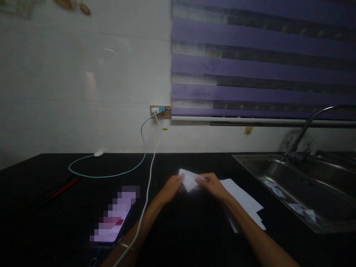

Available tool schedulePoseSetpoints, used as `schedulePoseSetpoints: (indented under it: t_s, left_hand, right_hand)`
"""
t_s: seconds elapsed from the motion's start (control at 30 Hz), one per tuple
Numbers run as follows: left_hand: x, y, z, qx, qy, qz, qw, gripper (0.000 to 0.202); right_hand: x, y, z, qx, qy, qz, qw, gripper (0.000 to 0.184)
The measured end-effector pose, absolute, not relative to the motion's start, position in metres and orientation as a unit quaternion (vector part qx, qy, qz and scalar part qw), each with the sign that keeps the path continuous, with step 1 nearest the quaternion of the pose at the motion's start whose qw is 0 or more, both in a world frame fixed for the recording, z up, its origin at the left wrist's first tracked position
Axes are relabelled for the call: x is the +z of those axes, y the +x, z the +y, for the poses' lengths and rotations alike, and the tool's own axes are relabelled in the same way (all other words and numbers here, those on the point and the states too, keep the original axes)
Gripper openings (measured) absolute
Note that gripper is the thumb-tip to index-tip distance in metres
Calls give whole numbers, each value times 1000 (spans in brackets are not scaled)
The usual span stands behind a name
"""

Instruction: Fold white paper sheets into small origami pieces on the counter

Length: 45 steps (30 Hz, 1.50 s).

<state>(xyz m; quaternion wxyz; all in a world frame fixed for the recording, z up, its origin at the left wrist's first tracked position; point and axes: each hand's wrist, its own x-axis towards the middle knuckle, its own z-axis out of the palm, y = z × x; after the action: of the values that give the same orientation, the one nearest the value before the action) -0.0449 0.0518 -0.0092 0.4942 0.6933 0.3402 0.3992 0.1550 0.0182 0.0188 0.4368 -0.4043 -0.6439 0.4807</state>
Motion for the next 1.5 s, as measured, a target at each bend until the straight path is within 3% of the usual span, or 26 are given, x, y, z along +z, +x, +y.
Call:
schedulePoseSetpoints:
  t_s: [0.17,0.33,0.53,0.7,0.9,1.23,1.5]
  left_hand:
    - [-2,-49,56,443,668,352,483,49]
    - [-8,-51,64,427,634,362,533,51]
    - [-7,-47,57,452,563,326,610,40]
    - [1,-48,50,459,558,330,608,36]
    - [-3,-46,55,463,559,348,594,36]
    - [-3,-48,55,474,584,345,562,38]
    - [1,-46,55,496,613,366,494,42]
  right_hand:
    - [13,159,25,369,-441,-686,446,36]
    - [10,159,28,244,-473,-707,466,31]
    - [7,154,27,342,-494,-646,471,38]
    - [5,151,29,441,-479,-558,516,50]
    - [7,147,26,528,-448,-487,533,49]
    - [6,147,27,548,-422,-470,548,32]
    - [4,144,29,488,-438,-491,573,37]
